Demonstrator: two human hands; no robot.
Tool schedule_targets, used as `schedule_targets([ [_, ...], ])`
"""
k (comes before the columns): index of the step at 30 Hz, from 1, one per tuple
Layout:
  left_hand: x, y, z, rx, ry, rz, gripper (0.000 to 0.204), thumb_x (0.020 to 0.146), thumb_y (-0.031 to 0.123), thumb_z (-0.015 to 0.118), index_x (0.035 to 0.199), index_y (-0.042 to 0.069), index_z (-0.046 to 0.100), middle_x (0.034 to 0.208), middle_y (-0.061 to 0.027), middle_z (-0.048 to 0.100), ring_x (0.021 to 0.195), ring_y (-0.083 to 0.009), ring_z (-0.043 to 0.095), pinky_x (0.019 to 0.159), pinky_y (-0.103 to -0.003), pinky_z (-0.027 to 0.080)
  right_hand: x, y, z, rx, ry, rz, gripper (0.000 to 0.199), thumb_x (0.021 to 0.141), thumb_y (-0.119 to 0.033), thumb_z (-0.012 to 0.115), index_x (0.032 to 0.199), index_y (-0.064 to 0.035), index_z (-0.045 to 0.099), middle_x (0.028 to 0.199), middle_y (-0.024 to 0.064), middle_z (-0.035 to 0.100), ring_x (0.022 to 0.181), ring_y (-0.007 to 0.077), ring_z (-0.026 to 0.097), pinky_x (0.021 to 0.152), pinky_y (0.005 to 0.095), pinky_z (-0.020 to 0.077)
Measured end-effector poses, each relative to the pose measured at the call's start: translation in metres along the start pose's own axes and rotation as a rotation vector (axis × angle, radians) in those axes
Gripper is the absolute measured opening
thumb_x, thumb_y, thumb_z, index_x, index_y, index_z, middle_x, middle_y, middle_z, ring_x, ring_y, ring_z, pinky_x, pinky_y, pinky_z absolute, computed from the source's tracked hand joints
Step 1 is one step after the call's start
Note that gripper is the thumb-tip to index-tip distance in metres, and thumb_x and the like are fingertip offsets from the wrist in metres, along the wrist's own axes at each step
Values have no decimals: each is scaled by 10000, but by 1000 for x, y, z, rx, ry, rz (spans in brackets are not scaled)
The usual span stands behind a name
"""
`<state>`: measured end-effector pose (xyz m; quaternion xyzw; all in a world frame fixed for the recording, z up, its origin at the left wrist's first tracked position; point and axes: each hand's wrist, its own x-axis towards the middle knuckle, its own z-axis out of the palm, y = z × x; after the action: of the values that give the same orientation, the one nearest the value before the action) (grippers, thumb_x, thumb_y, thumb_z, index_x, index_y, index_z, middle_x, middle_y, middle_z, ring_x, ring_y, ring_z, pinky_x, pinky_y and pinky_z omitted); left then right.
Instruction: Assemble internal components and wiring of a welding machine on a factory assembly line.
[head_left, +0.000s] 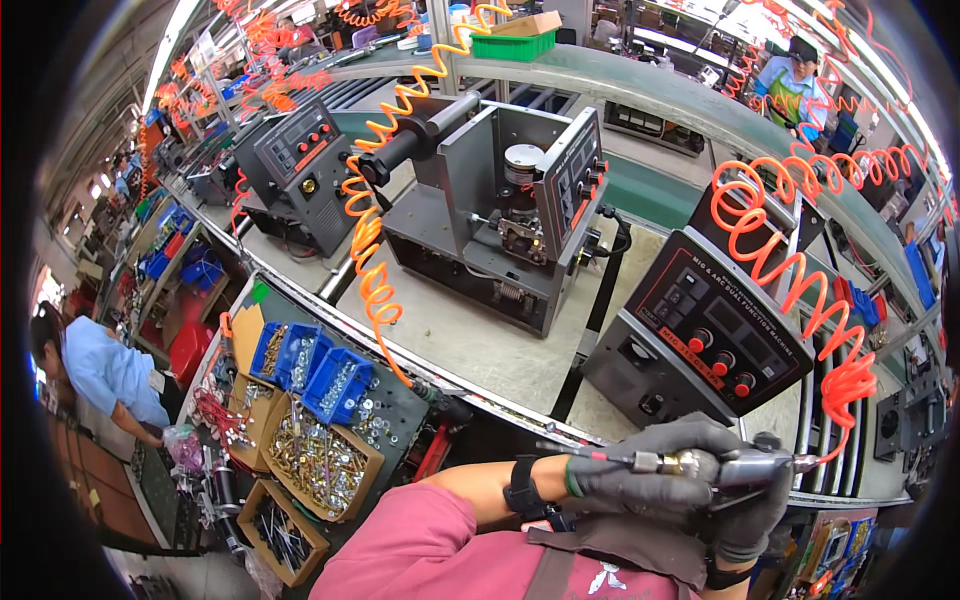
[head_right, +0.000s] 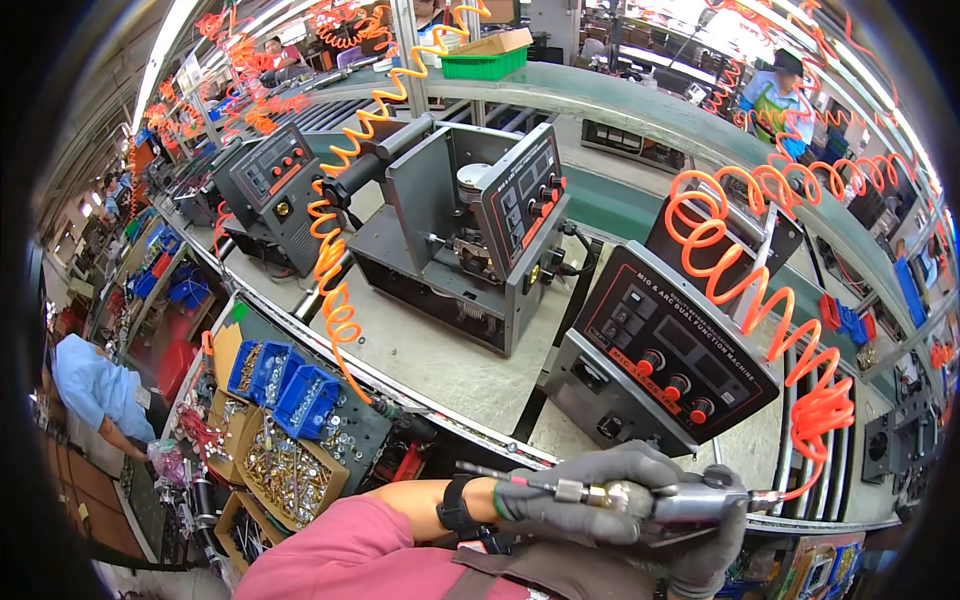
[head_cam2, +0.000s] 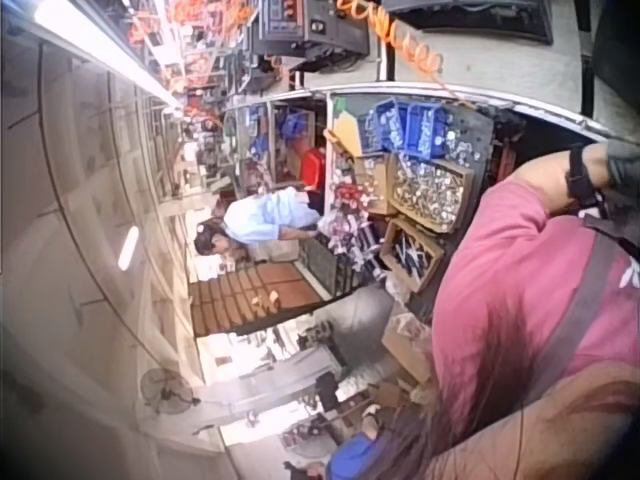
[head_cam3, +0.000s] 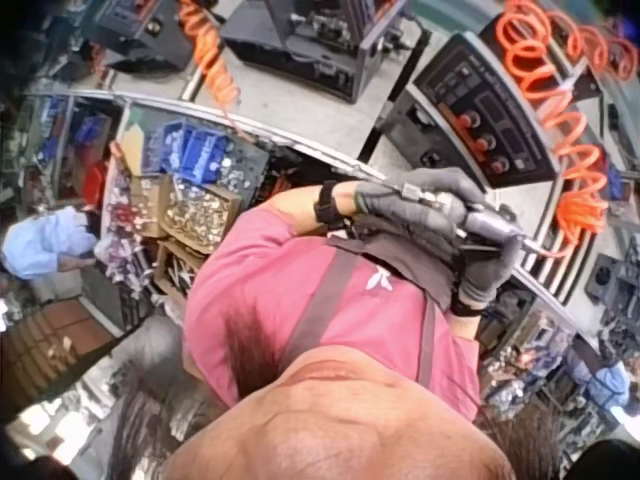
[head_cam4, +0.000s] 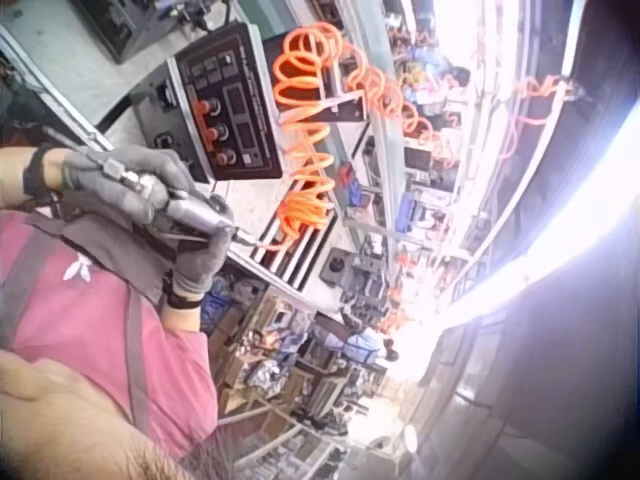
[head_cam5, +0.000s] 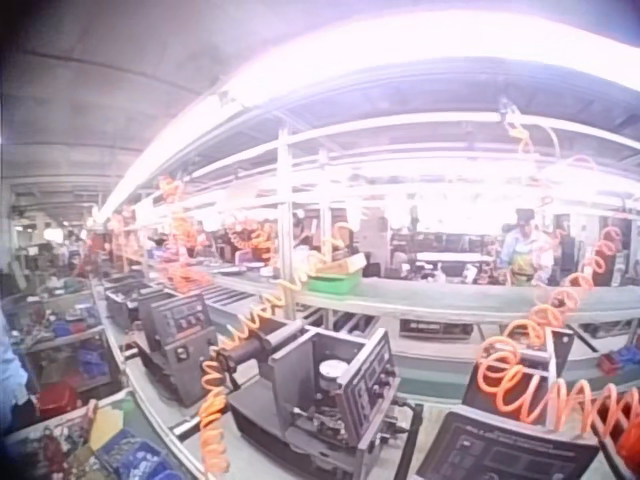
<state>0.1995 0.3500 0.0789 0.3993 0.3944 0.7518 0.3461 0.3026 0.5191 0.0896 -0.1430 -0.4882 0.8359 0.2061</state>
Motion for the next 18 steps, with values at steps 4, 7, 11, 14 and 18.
schedule_targets([
  [4,10,-18,-4,361,23,95,758,758,378,726,1353,56,383,1177,-134,485,1111,-217,480,944,-326,377,12,-41,13,-236,150,-325,373,870,-386,494,1021,-45,487,820,60,524,735,176,522,720,301,434],
  [7,15,-41,-11,835,284,232,484,738,193,750,1161,52,563,1072,-91,587,1002,-258,550,868,-356,449,45,-89,14,-118,-5,-469,393,871,-394,500,1016,-29,482,822,43,510,729,155,511,699,291,428],
  [11,15,-70,-12,1133,769,452,475,651,124,764,1071,61,552,1019,-119,548,976,-284,549,810,-379,482,100,-163,-2,-211,-139,-520,377,888,-383,506,1022,-34,556,801,63,584,736,147,571,651,279,474],
  [14,30,-94,-11,1432,866,504,783,632,244,803,1277,74,392,1278,-178,354,1164,-332,425,912,-421,441,147,-207,-24,-281,-150,-625,353,886,-382,520,999,-52,575,793,57,616,730,154,613,684,274,505],
  [18,60,-132,4,1483,973,516,1001,663,399,786,1424,73,223,1347,-203,264,1255,-383,321,998,-467,359,206,-260,-73,-55,-118,-729,269,861,-266,608,966,-20,587,852,81,647,765,174,645,718,291,540],
])
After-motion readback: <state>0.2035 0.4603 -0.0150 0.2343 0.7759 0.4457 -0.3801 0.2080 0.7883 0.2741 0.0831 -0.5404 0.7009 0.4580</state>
